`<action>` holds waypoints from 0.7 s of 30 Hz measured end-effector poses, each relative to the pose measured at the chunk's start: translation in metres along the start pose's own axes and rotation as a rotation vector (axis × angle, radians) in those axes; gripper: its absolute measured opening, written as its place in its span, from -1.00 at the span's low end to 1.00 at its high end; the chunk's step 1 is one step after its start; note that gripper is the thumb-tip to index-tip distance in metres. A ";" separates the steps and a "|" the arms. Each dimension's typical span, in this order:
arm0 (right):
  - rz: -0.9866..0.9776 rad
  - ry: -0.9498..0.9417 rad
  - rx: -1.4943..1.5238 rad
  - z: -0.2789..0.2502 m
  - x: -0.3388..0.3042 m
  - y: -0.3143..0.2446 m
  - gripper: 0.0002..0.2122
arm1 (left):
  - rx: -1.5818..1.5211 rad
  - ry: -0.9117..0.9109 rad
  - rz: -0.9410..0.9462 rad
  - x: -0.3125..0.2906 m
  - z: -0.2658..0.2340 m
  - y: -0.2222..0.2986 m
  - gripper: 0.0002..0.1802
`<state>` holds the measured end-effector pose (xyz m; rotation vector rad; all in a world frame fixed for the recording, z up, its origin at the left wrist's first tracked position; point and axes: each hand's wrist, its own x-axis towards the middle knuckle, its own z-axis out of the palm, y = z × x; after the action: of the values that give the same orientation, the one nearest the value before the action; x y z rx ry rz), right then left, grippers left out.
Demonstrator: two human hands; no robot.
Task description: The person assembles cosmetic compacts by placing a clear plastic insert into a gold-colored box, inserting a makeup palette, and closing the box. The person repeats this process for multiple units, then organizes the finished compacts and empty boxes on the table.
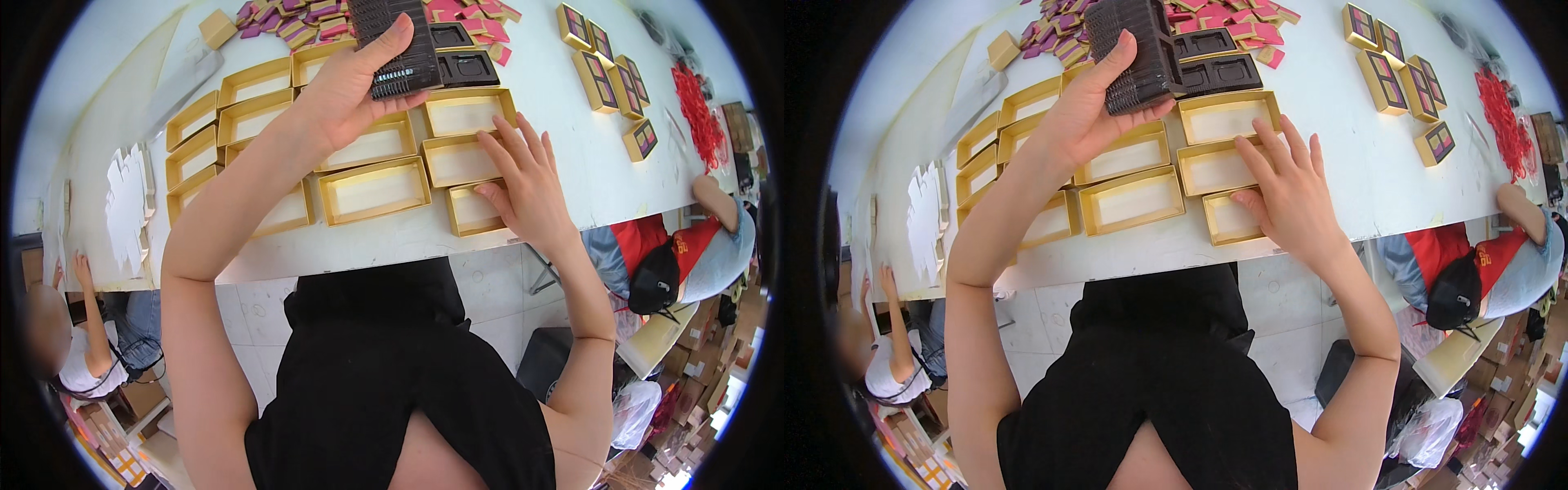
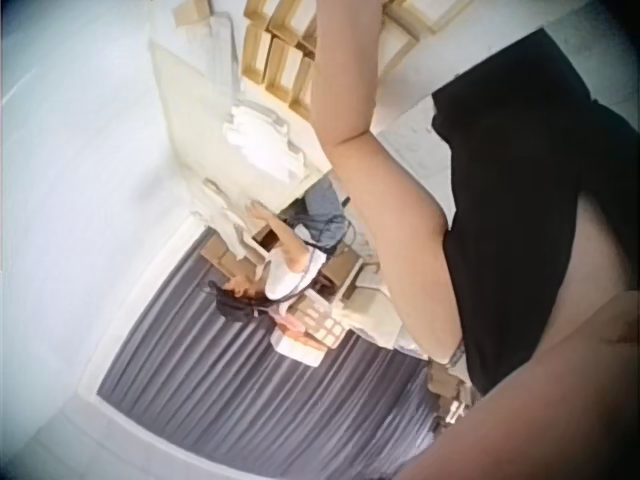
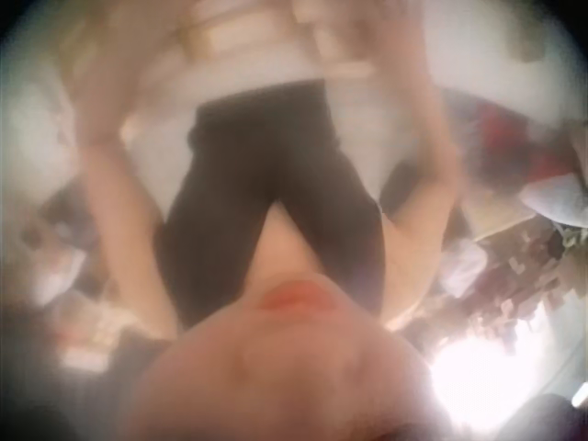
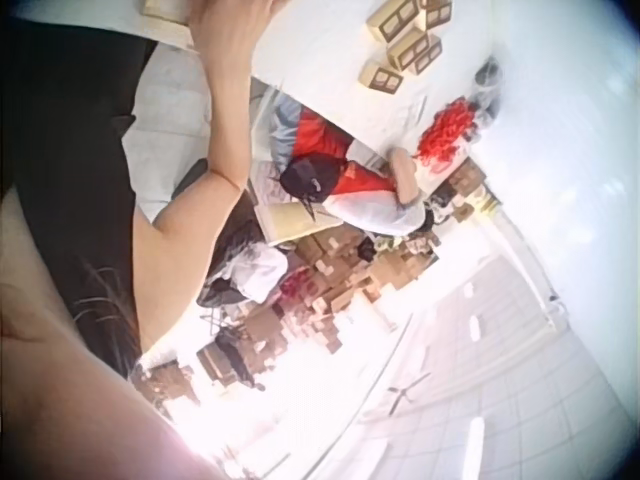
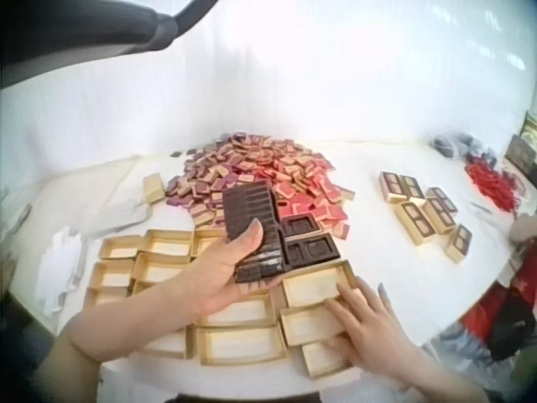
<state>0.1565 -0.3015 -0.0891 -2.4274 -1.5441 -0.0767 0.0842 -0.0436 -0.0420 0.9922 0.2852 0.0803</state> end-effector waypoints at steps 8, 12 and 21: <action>0.116 0.258 1.134 -0.034 0.041 -0.024 -0.38 | -0.072 -0.151 0.061 -0.013 0.020 -0.014 -0.50; 0.188 0.259 1.215 -0.044 0.068 -0.032 -0.45 | -0.046 -0.192 0.138 -0.019 0.029 -0.012 -0.57; -0.076 0.276 0.197 -0.046 0.058 0.021 -0.51 | -0.114 0.073 0.072 -0.046 -0.006 0.012 -0.57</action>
<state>0.2053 -0.2701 -0.0378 -2.1063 -1.4450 -0.2513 0.0388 -0.0408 -0.0256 0.8876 0.3083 0.1967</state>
